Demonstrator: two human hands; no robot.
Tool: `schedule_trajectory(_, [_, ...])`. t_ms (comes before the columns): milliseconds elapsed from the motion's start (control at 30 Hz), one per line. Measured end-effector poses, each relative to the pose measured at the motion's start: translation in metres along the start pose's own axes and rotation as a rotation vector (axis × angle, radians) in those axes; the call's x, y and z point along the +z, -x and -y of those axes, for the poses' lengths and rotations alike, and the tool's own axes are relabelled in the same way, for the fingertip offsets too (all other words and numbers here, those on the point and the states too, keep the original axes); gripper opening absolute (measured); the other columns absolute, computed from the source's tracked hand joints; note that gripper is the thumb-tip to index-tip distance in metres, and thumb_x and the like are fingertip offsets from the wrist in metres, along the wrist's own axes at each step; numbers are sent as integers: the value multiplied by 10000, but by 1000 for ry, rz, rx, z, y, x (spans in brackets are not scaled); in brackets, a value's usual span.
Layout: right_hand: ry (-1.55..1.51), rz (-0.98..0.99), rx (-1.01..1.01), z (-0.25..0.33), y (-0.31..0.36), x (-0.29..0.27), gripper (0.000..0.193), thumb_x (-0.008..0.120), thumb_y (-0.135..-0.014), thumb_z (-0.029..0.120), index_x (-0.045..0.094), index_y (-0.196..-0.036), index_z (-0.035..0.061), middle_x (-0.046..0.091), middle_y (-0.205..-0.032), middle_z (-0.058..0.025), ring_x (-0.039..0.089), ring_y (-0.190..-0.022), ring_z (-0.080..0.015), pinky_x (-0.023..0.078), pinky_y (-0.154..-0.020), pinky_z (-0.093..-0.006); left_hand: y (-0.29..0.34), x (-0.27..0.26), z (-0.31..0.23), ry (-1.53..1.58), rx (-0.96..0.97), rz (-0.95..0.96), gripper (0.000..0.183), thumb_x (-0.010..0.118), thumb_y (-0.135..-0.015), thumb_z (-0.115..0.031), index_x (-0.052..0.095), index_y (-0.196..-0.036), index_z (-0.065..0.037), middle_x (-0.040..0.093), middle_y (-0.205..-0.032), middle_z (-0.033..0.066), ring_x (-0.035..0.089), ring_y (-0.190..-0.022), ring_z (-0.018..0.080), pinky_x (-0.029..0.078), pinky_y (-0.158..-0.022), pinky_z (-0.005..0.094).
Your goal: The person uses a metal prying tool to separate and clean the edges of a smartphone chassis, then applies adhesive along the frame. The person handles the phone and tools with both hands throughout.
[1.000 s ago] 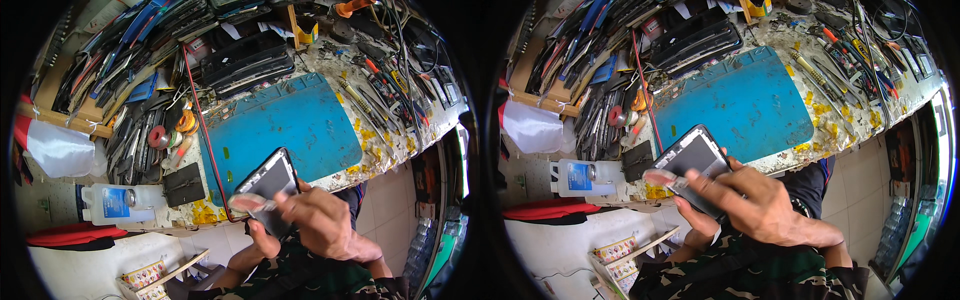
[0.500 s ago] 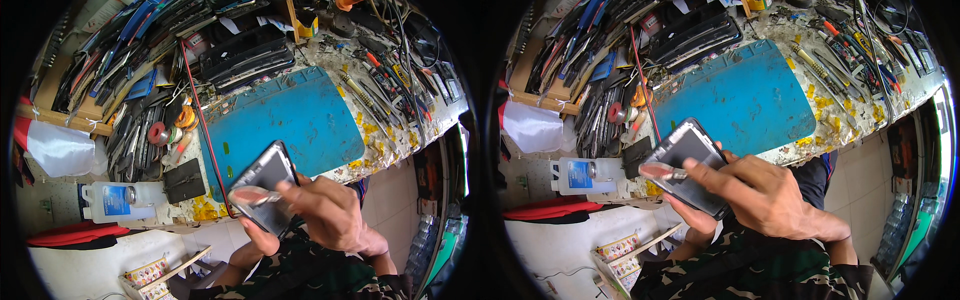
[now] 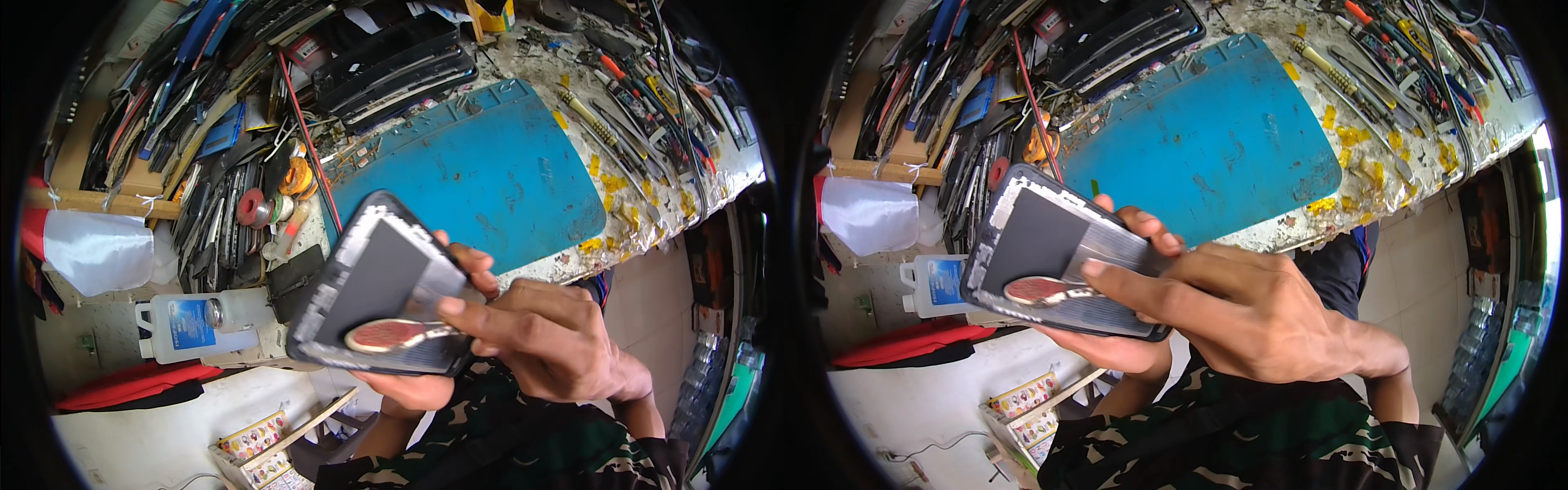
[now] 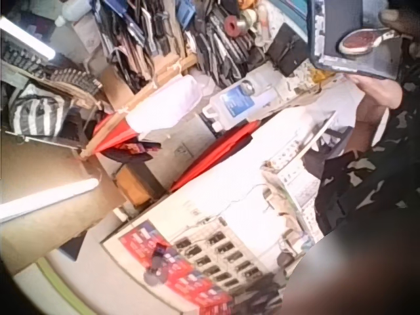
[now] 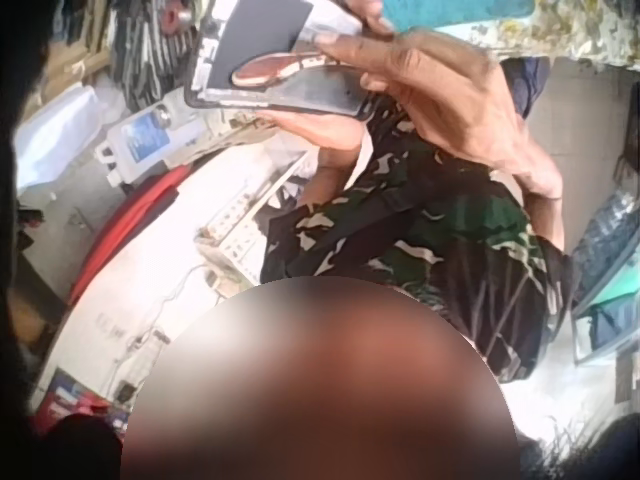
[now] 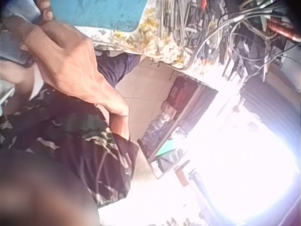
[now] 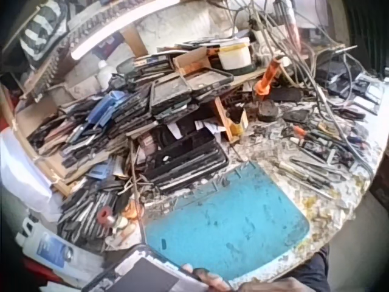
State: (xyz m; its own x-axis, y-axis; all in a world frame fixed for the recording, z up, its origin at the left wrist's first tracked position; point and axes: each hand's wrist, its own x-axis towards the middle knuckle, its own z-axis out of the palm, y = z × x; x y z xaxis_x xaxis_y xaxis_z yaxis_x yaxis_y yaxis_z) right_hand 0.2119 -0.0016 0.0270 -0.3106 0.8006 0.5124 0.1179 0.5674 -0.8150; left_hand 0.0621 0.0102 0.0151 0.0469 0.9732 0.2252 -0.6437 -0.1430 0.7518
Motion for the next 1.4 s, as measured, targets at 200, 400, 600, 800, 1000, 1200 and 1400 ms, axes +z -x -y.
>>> schedule_trajectory(200, [82, 218, -25, -4, 5, -3, 658, 677, -665, -100, 662, -1282, 130, 639, -792, -61, 631, -650, -205, 532, -574, -336, -10, 1, -10, 308, 105, -41, 1222, 376, -680, -968, 342, -1404, 17, 566, -1116, 259, 595, -906, 315, 488, -788, 440])
schedule_trajectory(400, [131, 265, -53, -18, 11, -4, 782, 668, -675, -11, 552, -1414, 214, 597, -770, -31, 602, -646, -188, 522, -512, -312, -11, -1, -10, 301, 111, 29, 1204, 386, -693, -960, 303, -1479, -51, 535, -1208, 222, 576, -971, 320, 462, -821, 461])
schedule_trajectory(600, [153, 224, -79, -22, 15, -8, 741, 684, -670, 31, 579, -1383, 206, 634, -843, -40, 622, -677, -184, 535, -531, -303, -14, -1, -17, 391, 106, 9, 1167, 480, -693, -926, 292, -1496, -101, 504, -1280, 180, 550, -1061, 316, 446, -905, 483])
schedule_trajectory(800, [110, 250, -108, -30, 19, -4, 691, 678, -702, 28, 593, -1365, 207, 641, -838, -24, 629, -689, -167, 539, -534, -292, -14, -10, -18, 396, 218, -28, 1070, 483, -752, -881, 308, -1474, -111, 505, -1262, 156, 545, -1031, 304, 427, -892, 487])
schedule_trajectory(1000, [163, 246, -67, -30, 27, -5, 701, 684, -702, 35, 587, -1366, 238, 637, -820, -15, 641, -703, -186, 551, -560, -320, -15, -6, -21, 226, 240, -41, 978, 433, -831, -829, 314, -1467, -96, 513, -1262, 122, 543, -1002, 282, 415, -895, 468])
schedule_trajectory(1200, [338, 57, 92, -22, 34, -11, 653, 692, -668, 4, 643, -1290, 200, 646, -884, -48, 643, -728, -201, 566, -590, -329, -26, -17, -18, 309, 187, 19, 850, 424, -892, -762, 376, -1414, -92, 552, -1187, 119, 548, -983, 275, 429, -854, 463])
schedule_trajectory(1400, [404, 192, 7, -11, 35, -16, 613, 709, -664, -1, 666, -1258, 143, 644, -873, -63, 634, -686, -212, 559, -582, -339, -26, -10, -8, 434, 163, -20, 935, 398, -857, -813, 354, -1428, -75, 546, -1215, 140, 559, -975, 282, 440, -853, 458])
